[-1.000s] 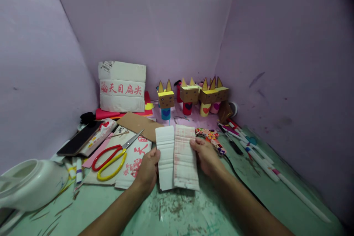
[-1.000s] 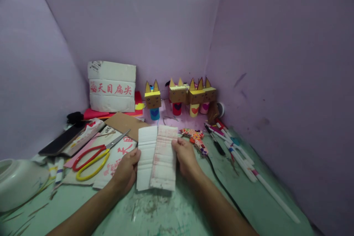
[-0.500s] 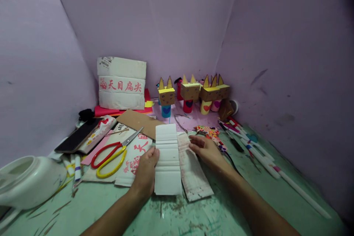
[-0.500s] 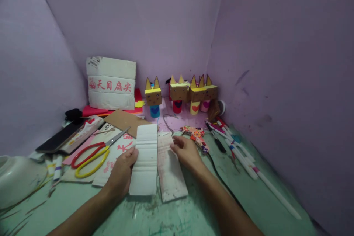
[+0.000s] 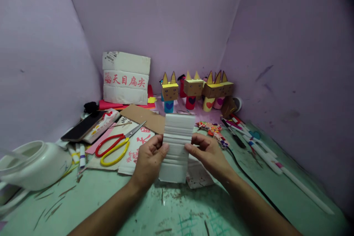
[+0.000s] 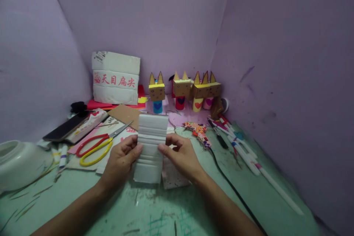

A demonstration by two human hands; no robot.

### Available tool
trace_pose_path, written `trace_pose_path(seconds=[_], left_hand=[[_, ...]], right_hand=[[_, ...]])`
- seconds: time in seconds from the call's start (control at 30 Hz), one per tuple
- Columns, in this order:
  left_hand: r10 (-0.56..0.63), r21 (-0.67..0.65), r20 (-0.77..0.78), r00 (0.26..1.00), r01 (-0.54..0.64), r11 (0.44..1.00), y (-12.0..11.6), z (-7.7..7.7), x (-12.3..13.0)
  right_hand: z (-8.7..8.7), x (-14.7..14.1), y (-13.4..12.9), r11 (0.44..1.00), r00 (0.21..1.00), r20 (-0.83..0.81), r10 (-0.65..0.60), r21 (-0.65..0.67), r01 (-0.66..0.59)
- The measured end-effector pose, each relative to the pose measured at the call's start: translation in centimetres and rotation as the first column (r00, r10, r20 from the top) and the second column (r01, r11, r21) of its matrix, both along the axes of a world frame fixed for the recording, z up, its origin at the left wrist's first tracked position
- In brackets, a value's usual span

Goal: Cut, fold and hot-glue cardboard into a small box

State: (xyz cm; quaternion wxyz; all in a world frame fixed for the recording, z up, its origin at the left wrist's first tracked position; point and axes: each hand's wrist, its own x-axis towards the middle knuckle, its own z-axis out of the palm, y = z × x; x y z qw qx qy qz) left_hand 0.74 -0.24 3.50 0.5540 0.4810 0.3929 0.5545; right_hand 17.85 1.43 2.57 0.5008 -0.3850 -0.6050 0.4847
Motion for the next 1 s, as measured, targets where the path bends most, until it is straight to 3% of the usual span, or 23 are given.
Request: trace_pose_path(seconds=[0.1,0.2,0.4,0.57,0.73,1.0], left_hand=[[-0.027,-0.013,-0.023,0.999,0.026,1.0,-0.4,0.5,0.0],[-0.04,-0.048,-0.041,0.998,0.038,0.998,-0.4,0.0,0.0],[-0.075,-0.179,0.106,0.991,0.094,0.979,0.1,-1.3,0.1],[-0.086,-0.138,0.089,0.992,0.098,0.986,0.3,-1.8,0.1],[-0.109,-0.117,0.064,0.992,0.116,0.986,0.3,-1.7,0.0],[0.0,-0.049,-0.089,0.996,-0.004,0.999,0.5,-1.6,-0.2]], right_hand=[[0.2,0.0,-0.2,0.999,0.997,-0.058,0.049,-0.019,-0.05],[-0.2,0.1,0.0,0.991,0.995,-0.083,0.061,-0.116,-0.071],[-0.7,-0.2,0.1,0.941,0.95,-0.285,0.131,-0.265,-0.209],[-0.6,-0.4,0.0,0.917,0.936,-0.338,0.102,-0.332,-0.22],[-0.7,-0.3,0.1,0.921,0.927,-0.361,0.104,-0.318,-0.227],[-1.2,0.0,0.5,0.904,0.948,-0.311,0.068,-0.382,-0.19]])
